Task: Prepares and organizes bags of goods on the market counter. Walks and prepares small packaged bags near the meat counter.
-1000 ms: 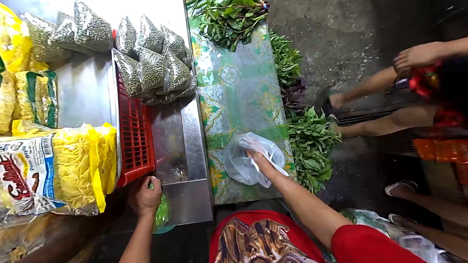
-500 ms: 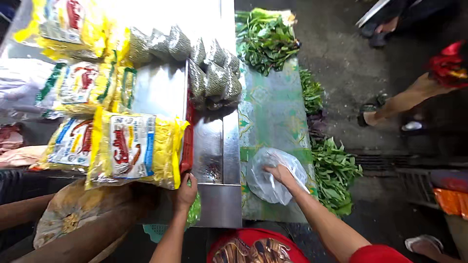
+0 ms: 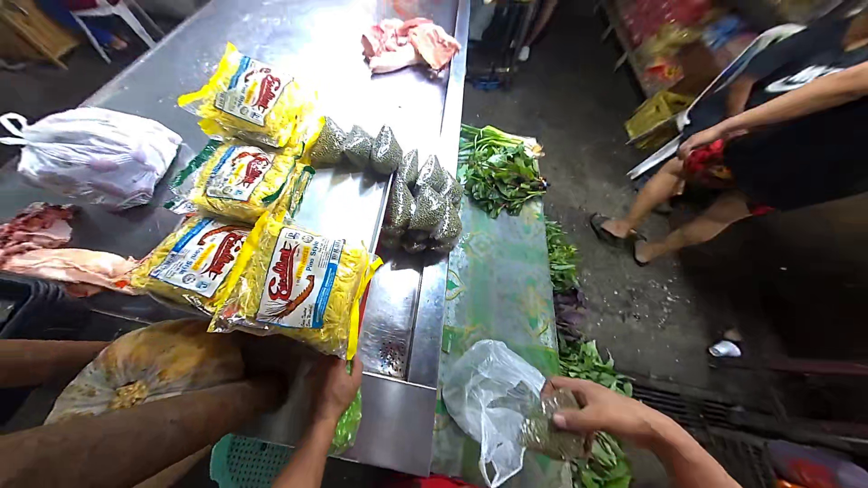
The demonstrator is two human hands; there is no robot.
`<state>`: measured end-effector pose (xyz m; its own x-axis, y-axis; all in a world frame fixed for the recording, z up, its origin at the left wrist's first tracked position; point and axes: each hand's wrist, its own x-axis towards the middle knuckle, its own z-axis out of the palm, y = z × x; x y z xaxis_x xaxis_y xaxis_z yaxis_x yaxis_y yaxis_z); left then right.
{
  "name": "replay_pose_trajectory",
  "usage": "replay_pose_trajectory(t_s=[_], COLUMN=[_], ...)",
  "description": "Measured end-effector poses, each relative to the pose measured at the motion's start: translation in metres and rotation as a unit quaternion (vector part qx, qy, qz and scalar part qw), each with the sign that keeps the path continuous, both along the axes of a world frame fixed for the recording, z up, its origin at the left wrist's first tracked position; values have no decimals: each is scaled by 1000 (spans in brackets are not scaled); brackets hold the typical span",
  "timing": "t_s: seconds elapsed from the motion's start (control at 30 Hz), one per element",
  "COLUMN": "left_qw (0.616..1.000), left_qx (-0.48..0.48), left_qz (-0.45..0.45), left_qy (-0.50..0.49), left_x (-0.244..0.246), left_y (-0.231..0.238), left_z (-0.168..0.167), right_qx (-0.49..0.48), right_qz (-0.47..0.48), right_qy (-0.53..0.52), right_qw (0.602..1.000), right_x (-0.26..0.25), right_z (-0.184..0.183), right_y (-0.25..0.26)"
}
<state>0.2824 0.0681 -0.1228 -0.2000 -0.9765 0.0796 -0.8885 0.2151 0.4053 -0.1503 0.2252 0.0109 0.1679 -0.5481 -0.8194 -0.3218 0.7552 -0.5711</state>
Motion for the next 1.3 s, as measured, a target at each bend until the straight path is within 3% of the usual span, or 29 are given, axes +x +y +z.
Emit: replay_pose_trajectory(t_s=[0.1,0.17,0.33,0.47,0.6,0.73,0.93,1.03,1.2,1.3], left_qw=[1000,1000,1000,999,1000,1000,999,998,997,998], left_qx=[1,1,13,15,0,-21,-44,-64,-76,-65], left_qz=[7,8,13,6,-5,-4,-5,-11,-18,-22], left_qy=[-2,1,15,32,21,16,15,14,21,17], left_x=[0,-1,-1,0,0,0,1,1,2,2], left_y=[0,1,2,0,0,0,-1,0,-1,-1], left_z=[-1,0,4,0,1,5,7,5,5,8], right_qx=[-140,-208,-236,-285,-361,-374,-353,-339,-365,-386], right_qz=[-103,-114,-166,-214,-235,-289,-168,-147,-133,-63], right_qy=[-143,-183,-276,-274,-141,121,451,488,435,422], right_qw=[974,954,917,893,892,873,802,791,812,818], right_x=[15,28,66,95,104,111,141,154,153,145], right_z=[15,21,23,55,87,88,63,50,47,44], right_y=[-35,-65,-125,-192,-265,-341,-389,-389,-382,-376])
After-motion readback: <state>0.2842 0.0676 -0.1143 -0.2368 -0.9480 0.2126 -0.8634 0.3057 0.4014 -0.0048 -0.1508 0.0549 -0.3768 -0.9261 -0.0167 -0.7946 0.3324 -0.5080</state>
